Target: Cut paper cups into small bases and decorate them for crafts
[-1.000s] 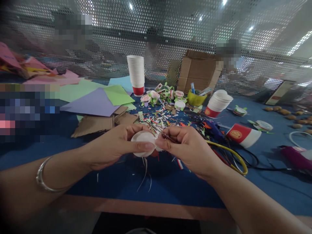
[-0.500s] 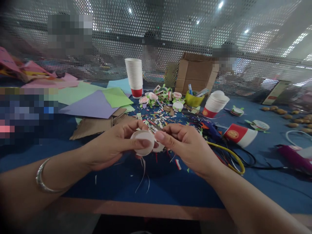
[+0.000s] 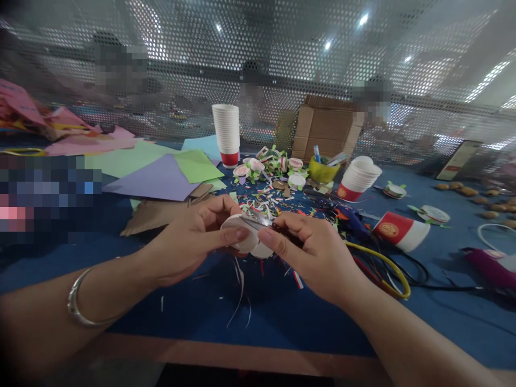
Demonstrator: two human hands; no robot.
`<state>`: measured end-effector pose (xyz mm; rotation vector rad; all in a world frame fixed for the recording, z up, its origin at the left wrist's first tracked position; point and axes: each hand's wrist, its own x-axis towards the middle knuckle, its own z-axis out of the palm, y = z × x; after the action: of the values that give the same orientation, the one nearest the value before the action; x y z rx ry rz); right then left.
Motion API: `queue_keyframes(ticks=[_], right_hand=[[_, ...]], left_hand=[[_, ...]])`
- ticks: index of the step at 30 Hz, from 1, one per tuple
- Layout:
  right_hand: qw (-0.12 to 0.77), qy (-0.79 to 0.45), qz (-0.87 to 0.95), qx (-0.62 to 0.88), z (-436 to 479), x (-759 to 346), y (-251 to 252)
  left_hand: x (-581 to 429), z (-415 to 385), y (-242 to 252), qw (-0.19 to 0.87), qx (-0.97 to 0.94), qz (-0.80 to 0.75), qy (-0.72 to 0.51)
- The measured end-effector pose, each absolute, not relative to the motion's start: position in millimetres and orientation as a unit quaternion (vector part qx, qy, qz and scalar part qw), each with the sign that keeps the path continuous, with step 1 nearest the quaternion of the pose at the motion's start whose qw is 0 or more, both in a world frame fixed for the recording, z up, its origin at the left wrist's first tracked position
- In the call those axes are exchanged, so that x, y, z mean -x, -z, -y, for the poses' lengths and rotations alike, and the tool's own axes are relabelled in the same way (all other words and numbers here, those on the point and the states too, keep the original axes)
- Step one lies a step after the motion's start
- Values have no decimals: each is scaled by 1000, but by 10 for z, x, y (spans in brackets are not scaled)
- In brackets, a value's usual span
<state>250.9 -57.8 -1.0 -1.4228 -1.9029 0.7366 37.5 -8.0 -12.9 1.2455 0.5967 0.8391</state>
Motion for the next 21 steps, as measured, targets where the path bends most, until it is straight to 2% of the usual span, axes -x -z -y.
queue_keyframes(ticks=[9,21], right_hand=[[325,-237,738,542,655,-2506,-19],[319,-202,763,525,670,-2515,-38]], left_hand=[[-330,123,96,585,-667,-267,-376],[-343,132,110,680,-590,-242,-362]])
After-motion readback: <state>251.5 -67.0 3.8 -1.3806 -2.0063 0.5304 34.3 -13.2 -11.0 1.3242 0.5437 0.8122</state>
